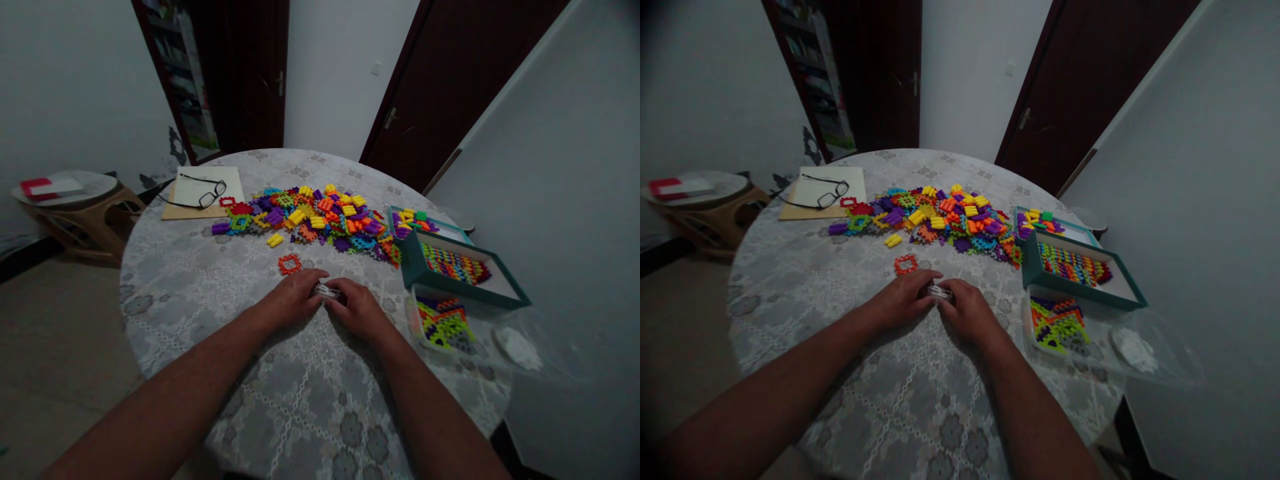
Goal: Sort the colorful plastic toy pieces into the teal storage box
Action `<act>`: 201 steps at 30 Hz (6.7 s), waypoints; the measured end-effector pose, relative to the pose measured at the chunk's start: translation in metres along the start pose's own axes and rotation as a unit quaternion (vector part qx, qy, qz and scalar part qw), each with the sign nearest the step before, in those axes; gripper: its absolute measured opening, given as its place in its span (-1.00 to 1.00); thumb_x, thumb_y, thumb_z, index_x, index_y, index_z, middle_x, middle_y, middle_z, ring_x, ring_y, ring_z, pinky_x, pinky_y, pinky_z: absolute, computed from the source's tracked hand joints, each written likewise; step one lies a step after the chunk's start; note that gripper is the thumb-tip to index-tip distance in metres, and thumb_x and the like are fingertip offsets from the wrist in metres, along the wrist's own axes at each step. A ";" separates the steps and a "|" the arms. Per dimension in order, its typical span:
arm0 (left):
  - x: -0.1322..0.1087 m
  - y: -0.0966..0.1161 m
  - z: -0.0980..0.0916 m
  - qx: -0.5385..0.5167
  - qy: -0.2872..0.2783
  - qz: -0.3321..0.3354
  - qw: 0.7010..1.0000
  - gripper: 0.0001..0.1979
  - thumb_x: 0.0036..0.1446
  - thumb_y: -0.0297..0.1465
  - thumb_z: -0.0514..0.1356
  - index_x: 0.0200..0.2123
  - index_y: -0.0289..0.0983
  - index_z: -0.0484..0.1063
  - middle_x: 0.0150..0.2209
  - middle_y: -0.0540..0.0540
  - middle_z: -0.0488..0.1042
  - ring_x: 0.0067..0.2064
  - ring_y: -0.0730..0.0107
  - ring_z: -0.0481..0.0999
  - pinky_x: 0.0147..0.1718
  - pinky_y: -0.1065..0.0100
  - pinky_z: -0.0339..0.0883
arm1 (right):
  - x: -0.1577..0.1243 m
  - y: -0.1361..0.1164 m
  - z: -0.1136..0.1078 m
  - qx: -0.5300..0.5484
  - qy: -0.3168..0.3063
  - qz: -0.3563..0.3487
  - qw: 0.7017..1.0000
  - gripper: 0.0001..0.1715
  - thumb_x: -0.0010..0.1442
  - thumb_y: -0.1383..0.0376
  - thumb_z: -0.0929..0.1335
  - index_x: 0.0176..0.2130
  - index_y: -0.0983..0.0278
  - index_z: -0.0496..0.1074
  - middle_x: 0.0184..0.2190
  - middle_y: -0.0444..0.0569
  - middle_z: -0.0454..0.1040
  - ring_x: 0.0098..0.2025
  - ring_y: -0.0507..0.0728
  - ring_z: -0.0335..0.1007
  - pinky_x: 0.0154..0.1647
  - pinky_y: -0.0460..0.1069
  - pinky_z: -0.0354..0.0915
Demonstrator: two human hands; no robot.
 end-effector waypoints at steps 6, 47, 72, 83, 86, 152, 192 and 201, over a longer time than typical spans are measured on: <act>0.002 0.001 -0.003 -0.013 0.020 0.016 1.000 -0.35 0.22 -0.49 0.13 0.39 -0.23 0.37 0.16 -0.25 0.59 0.11 0.10 0.59 0.19 0.06 0.46 | 0.005 -0.010 0.014 -0.054 0.021 -0.004 0.998 -0.59 0.35 0.37 0.40 0.17 0.24 0.48 0.10 0.12 0.60 0.11 0.23 0.52 0.21 0.12 0.38; 0.018 -0.028 -0.011 0.051 0.011 -0.087 0.995 -0.54 0.26 0.12 0.16 -0.01 0.01 0.64 0.06 -0.07 0.72 0.11 -0.15 0.69 0.11 -0.11 0.58 | -0.173 0.056 -0.201 -0.126 0.440 0.207 0.865 -0.69 0.35 0.31 0.27 -0.10 0.22 0.60 -0.11 0.05 0.68 -0.03 0.21 0.59 0.11 0.07 0.43; -0.008 -0.054 -0.092 0.222 0.329 -0.099 0.912 -0.47 0.36 -0.34 0.24 0.36 -0.20 0.36 0.27 -0.29 0.47 0.33 -0.05 0.43 0.38 -0.08 0.30 | -0.006 -0.002 0.045 -0.162 0.126 -0.104 0.973 -0.70 0.40 0.34 0.36 0.09 0.25 0.55 0.18 0.20 0.52 0.25 0.34 0.40 0.30 0.27 0.33; 0.026 -0.163 -0.158 0.268 0.192 -0.375 0.866 -0.26 0.34 0.20 0.14 0.37 -0.12 0.44 0.42 -0.36 0.35 0.38 -0.39 0.29 0.28 -0.32 0.21 | -0.002 0.002 0.049 -0.170 0.158 -0.114 0.966 -0.72 0.36 0.37 0.36 0.03 0.24 0.56 0.11 0.15 0.55 0.19 0.30 0.45 0.23 0.22 0.36; 0.030 -0.156 -0.144 0.270 0.173 -0.352 0.879 -0.29 0.34 0.23 0.13 0.31 -0.09 0.50 0.40 -0.30 0.39 0.33 -0.28 0.36 0.28 -0.24 0.22 | -0.001 0.002 0.049 -0.167 0.165 -0.110 0.966 -0.73 0.37 0.38 0.34 0.02 0.24 0.55 0.10 0.14 0.56 0.18 0.30 0.46 0.22 0.23 0.36; 0.100 -0.168 -0.131 0.270 0.101 -0.137 0.948 -0.57 0.39 -0.04 0.17 0.15 -0.11 0.56 0.19 -0.18 0.61 0.23 0.05 0.55 0.26 0.14 0.35 | 0.002 0.008 0.055 -0.166 0.256 -0.077 0.949 -0.46 0.39 0.31 0.34 0.31 0.11 0.38 0.37 0.16 0.39 0.39 0.41 0.35 0.33 0.37 0.40; 0.012 -0.023 -0.046 0.077 0.312 -0.048 0.946 -0.65 0.45 -0.13 0.08 -0.07 -0.20 0.59 -0.14 -0.14 0.66 -0.08 0.18 0.66 0.02 0.17 0.53 | 0.012 0.009 0.047 -0.052 0.270 -0.024 0.961 -0.49 0.45 0.42 0.20 0.30 0.29 0.42 0.22 0.24 0.49 0.33 0.35 0.29 0.39 0.32 0.23; 0.014 -0.022 -0.047 0.080 0.278 -0.017 0.957 -0.66 0.49 -0.18 0.06 -0.10 -0.21 0.59 -0.16 -0.13 0.67 -0.10 0.18 0.66 0.01 0.19 0.51 | 0.015 0.023 0.034 0.058 0.317 -0.017 0.947 -0.38 0.22 0.50 0.23 0.22 0.32 0.46 0.14 0.23 0.52 0.25 0.30 0.40 0.38 0.25 0.31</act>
Point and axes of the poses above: each hand's wrist, its own x-axis towards the middle knuckle, its own z-axis out of the palm, y = z × x, the point moved 5 cm from there along x, towards the middle knuckle
